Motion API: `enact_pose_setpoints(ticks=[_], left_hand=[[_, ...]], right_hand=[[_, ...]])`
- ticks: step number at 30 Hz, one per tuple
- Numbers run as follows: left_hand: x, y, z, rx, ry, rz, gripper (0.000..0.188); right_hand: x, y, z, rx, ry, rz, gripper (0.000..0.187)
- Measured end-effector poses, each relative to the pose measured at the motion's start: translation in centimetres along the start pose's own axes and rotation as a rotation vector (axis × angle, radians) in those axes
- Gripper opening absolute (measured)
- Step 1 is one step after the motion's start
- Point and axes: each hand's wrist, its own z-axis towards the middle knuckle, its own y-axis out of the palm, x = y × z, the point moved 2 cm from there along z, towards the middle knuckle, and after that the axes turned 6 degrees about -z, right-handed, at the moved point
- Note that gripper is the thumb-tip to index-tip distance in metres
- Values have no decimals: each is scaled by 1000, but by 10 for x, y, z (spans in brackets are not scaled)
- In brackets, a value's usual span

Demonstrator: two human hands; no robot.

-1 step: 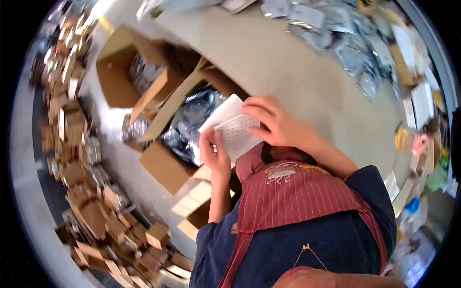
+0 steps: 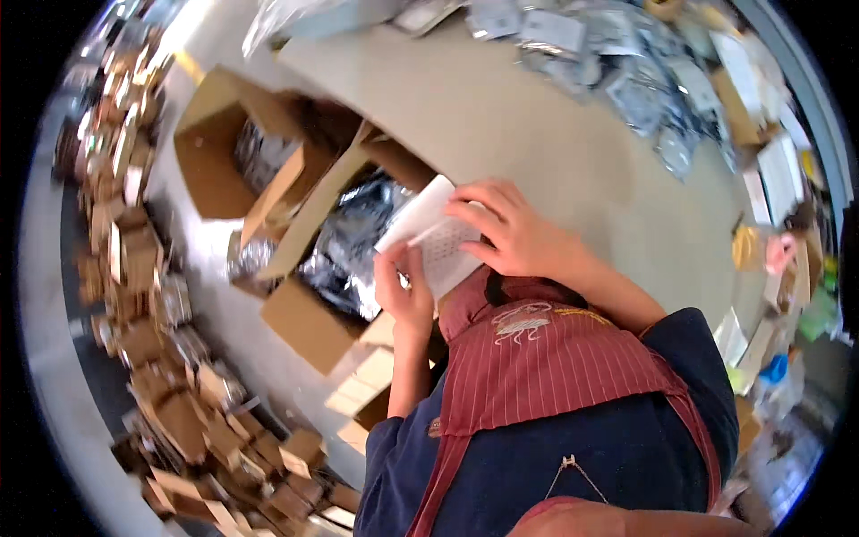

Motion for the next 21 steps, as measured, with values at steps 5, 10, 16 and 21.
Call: enact_pose_setpoints(ticks=[5, 10, 16, 21], left_hand=[[72, 57, 22, -309, 834, -61, 11], [101, 86, 44, -472, 1116, -219, 8], [100, 105, 68, -552, 909, -282, 16], [80, 135, 78, -749, -31, -557, 15]], right_hand=[[20, -52, -35, 272, 68, -270, 37], [28, -83, -63, 480, 138, -418, 31], [18, -102, -84, 467, 346, -225, 30], [12, -105, -89, 547, 703, 267, 23]])
